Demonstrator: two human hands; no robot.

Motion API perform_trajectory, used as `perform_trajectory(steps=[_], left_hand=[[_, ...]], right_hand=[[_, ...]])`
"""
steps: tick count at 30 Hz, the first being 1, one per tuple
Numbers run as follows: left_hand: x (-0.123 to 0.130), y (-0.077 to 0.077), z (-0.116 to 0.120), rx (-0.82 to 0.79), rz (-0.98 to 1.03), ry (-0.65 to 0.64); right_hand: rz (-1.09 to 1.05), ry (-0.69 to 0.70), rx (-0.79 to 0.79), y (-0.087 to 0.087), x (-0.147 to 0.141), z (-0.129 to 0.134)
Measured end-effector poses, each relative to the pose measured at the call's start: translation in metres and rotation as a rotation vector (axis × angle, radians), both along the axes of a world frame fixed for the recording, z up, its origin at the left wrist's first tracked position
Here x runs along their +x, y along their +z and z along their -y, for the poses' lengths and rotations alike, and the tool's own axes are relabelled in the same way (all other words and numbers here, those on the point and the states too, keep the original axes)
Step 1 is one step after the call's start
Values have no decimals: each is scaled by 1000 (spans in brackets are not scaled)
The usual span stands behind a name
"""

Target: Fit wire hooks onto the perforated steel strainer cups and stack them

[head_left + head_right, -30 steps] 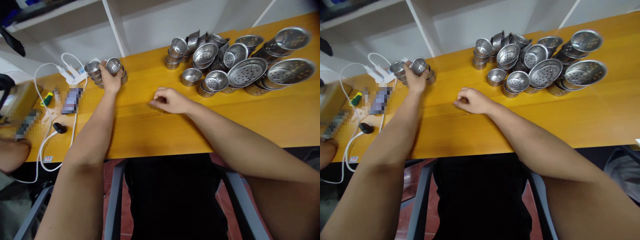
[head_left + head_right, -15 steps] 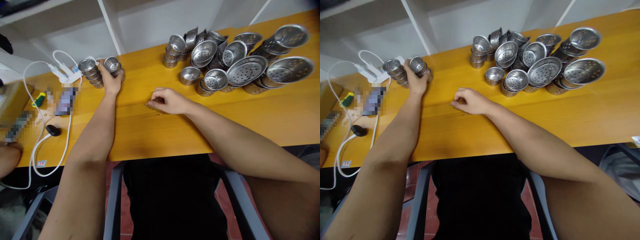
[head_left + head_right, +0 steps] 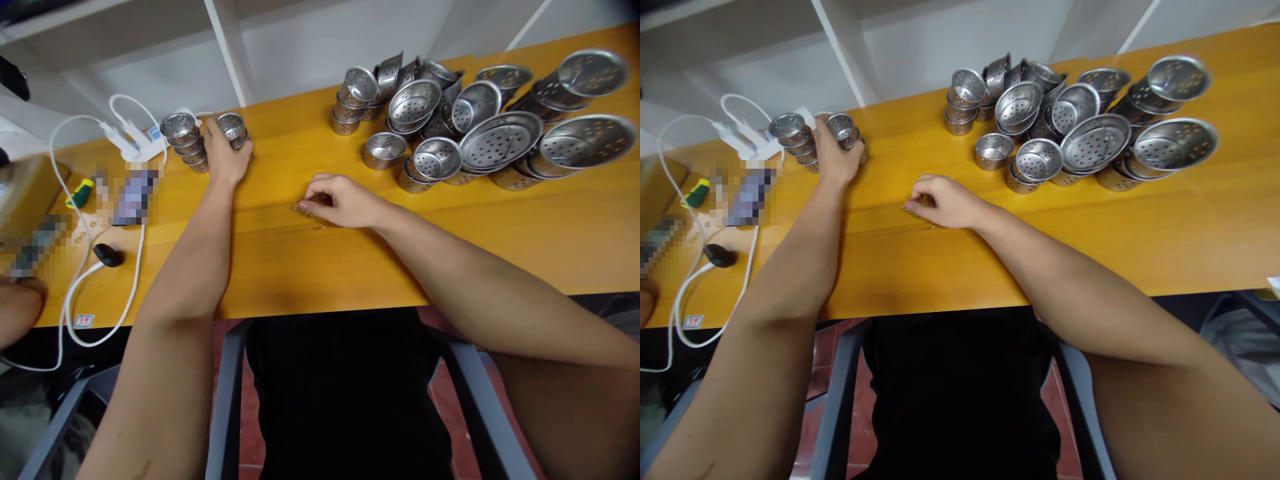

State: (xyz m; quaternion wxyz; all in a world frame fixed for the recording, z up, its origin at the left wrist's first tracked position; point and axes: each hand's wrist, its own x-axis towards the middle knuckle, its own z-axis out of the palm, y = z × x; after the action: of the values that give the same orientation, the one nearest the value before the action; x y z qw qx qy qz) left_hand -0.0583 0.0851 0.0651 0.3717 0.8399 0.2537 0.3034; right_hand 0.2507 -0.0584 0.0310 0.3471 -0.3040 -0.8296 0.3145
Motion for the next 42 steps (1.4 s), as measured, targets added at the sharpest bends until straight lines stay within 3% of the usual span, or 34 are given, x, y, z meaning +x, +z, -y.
perform_trajectory(steps=[3,5,12,17,20,23,26,29,33,37,42], left_hand=[[-14,-15,-18,33,133,310],[-20,-22,-26,66,157,392],[-13,-14,-19,110,-1,208],[-9,-14,-14,324,-188,292],[-15,-25,-17,442,-259,321],[-25,-38,-22,504,-252,429],[-29,-43,-25,573,-111,629],[-18,-37,-16,622,86,750],[17,-26,16,501,39,546],[50,-24,49,461,-138,301],[59,-23,62,437,-242,255]], right_hand=[[2,0,-4,-1,0,-1],[1,3,-8,-1,0,-1],[15,-3,7,0,1,0],[56,-18,19,3,1,1],[76,-36,30,3,0,2],[111,-55,49,3,1,2],[143,-183,114,4,5,2],[128,-480,160,5,19,-2],[194,-740,32,-3,45,-17],[313,-786,-81,-16,63,-34],[397,-789,-85,-26,66,-39]])
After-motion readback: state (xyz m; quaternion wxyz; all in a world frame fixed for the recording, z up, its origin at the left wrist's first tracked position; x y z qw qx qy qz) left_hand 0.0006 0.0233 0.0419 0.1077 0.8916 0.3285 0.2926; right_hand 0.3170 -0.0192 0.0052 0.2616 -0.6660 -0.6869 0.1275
